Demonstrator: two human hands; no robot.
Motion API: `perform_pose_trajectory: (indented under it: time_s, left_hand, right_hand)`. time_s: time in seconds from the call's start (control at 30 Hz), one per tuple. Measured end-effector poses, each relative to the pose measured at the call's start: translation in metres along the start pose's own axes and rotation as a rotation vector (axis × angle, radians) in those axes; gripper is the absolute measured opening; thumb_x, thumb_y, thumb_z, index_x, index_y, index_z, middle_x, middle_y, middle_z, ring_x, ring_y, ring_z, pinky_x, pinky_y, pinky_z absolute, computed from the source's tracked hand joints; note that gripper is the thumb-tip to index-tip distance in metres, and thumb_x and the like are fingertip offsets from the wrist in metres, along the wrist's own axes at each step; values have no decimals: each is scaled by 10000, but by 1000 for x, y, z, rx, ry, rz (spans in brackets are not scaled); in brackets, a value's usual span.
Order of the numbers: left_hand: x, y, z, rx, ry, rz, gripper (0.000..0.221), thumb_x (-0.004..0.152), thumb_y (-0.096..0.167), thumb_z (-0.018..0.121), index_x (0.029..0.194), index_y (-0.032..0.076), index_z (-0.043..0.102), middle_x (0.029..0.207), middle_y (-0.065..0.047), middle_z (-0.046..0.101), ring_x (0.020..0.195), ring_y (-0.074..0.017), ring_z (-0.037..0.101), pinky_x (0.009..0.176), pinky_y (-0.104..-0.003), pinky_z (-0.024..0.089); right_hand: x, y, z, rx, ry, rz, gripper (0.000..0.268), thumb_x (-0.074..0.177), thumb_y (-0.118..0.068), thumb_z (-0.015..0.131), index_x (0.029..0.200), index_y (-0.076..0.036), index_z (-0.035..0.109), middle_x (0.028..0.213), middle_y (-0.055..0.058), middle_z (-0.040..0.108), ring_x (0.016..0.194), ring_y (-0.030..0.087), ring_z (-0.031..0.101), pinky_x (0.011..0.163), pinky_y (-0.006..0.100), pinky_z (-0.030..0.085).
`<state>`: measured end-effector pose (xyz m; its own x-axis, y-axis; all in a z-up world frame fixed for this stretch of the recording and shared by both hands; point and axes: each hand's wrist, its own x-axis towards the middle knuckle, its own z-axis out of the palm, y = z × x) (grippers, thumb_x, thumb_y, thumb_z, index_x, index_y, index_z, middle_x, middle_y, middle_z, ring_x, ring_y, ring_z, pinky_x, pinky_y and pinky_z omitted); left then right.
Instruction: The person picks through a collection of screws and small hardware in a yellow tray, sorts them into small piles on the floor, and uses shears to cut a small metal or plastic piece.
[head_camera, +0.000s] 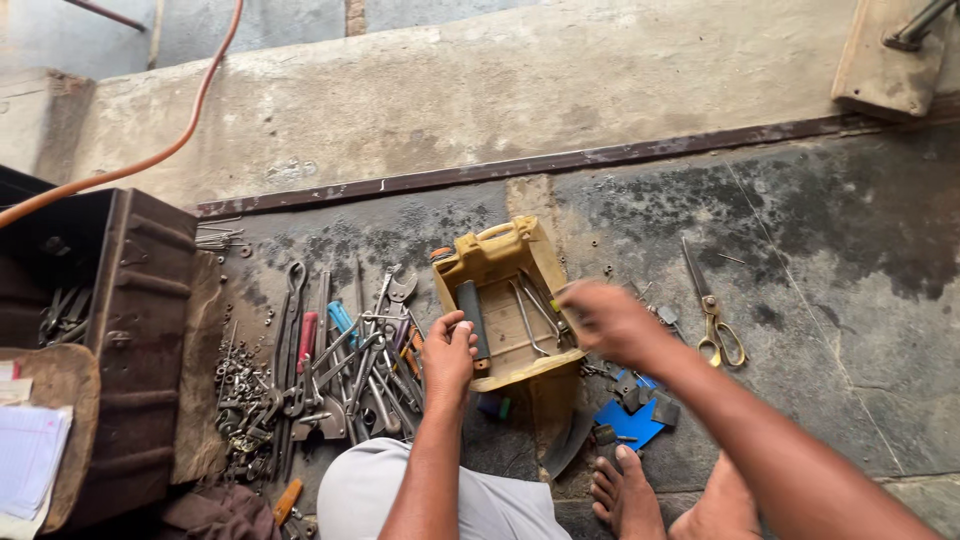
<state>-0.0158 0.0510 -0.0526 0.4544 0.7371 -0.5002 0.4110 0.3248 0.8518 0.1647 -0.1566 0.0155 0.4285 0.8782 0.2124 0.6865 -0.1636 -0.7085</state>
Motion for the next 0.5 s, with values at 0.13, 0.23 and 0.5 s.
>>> perform_pose_trajectory:
  time_s: [0.13, 0.23, 0.5]
  left_hand:
    - [2, -6, -2, -30, -8, -30, 303, 936, 116, 647, 1223, 23, 678, 974, -64, 728, 792, -122, 687, 637, -258, 550]
    - [5, -8, -3, -25, -39, -75, 305, 937, 122, 637, 1225, 24, 668, 976, -59, 736, 777, -121, 688, 629, -259, 554]
    - [-5, 1, 8, 239, -188, -78, 347, 942, 196, 641, 1265, 72, 675, 1048, -94, 768, 830, -144, 733, 658, -270, 560]
  right_hand:
    - [28, -11, 68, -216, -444, -32, 361, 735, -10, 682, 1073, -135, 685, 1051, 85, 702, 959, 365, 673, 817, 455, 548]
    - [35, 1, 103, -287, -655, 5, 266, 849, -57, 645, 1089, -156, 701, 1048, 79, 701, 1000, 341, 682, 860, 451, 544]
    - [13, 26, 102, -34, -503, 37, 538, 675, 31, 597, 1167, -138, 734, 1171, 117, 701, 1124, 336, 648, 944, 426, 513]
